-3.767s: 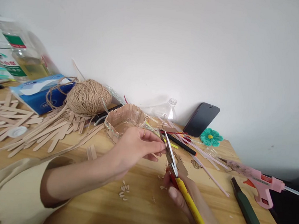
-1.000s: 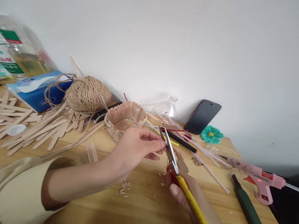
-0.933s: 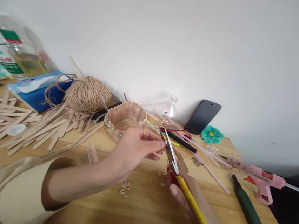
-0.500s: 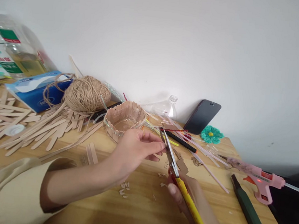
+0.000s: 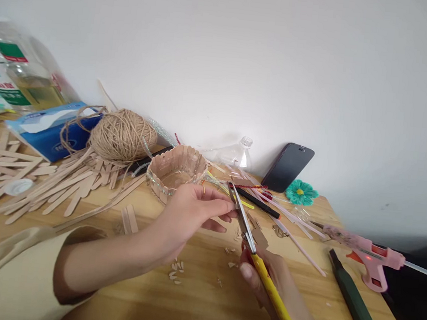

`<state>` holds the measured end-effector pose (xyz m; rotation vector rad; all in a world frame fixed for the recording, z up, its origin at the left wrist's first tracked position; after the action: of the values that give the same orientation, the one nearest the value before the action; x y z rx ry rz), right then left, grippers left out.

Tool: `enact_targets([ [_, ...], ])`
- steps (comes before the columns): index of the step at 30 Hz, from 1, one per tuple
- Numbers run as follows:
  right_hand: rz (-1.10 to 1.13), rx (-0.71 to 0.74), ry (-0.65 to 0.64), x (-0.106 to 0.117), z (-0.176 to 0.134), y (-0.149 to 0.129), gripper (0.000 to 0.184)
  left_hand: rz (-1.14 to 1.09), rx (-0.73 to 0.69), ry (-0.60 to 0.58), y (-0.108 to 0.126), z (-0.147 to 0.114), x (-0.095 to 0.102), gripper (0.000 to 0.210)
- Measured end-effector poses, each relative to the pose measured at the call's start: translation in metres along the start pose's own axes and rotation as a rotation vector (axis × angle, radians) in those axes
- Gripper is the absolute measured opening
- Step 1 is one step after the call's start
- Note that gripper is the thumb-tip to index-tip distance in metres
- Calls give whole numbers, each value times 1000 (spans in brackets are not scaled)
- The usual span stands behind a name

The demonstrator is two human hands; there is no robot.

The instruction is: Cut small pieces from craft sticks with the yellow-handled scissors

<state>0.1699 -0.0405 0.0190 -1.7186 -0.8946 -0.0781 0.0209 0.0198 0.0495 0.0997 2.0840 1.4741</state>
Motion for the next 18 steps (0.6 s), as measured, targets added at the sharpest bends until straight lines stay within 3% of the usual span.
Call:
enact_targets([
  [12,-69,11,17,0,1,-2,52,37,11,-7,1,2,2,8],
  [18,-119,11,136,0,-1,-1,51,38,13,-11,1,3,0,8],
])
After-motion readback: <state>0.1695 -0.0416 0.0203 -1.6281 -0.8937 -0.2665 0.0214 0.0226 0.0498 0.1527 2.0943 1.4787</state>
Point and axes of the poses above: each hand's wrist, its own z-axis towards the middle knuckle, its own x-axis out of the back of the hand, y = z × x, the point moved 4 cm from there along z, towards the middle knuckle, and after that the axes turned 11 degrees about -y, right-handed, at the moved point
